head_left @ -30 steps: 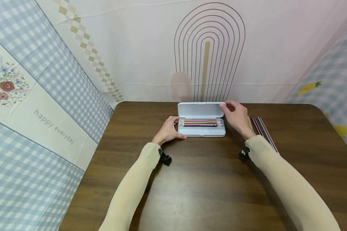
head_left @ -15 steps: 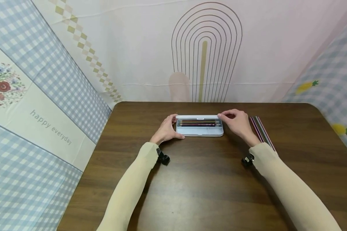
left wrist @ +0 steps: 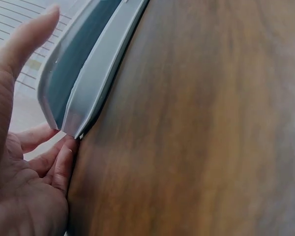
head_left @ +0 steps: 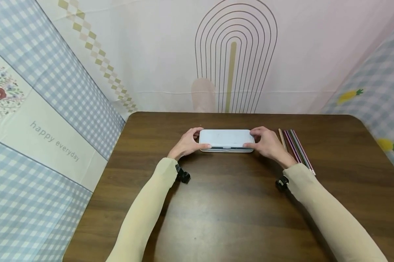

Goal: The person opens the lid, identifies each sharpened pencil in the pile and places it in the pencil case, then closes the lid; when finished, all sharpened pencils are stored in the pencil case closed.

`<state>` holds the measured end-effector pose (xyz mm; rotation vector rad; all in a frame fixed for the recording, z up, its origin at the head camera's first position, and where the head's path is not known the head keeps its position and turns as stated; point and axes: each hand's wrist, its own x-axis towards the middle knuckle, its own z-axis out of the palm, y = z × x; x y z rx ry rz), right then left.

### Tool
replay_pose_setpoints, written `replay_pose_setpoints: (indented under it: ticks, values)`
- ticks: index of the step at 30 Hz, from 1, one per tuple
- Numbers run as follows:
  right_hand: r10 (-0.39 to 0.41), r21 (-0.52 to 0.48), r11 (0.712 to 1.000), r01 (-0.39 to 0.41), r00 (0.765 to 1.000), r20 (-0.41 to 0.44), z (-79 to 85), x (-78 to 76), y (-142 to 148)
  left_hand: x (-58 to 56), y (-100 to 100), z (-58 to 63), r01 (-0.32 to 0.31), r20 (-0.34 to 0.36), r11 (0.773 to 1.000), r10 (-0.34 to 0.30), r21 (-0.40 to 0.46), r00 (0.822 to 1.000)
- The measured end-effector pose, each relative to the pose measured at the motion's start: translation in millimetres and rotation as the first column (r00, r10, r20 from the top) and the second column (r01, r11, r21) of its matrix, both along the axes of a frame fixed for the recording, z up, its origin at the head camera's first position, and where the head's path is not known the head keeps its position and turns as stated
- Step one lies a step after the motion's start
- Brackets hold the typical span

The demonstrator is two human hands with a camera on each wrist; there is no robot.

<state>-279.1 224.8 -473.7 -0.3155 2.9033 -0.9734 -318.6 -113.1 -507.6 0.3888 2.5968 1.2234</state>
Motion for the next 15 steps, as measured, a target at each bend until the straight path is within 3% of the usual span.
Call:
replay_pose_setpoints:
  ticks: [8, 15]
  values:
    - [-0.012, 0.01, 1.0, 0.012, 0.998, 0.061, -1.6, 2.3, -1.7, 3.2, 2.8, -0.9, -0.006, -0.011, 1.0, 0.006, -0.01, 1.0]
    - [0.016, 0.035, 0.999, -0.018, 0.998, 0.055, -0.1, 3.2, -4.1, 3.6, 4.7, -3.2, -0.027, -0.02, 1.0, 0.027, -0.001, 0.999]
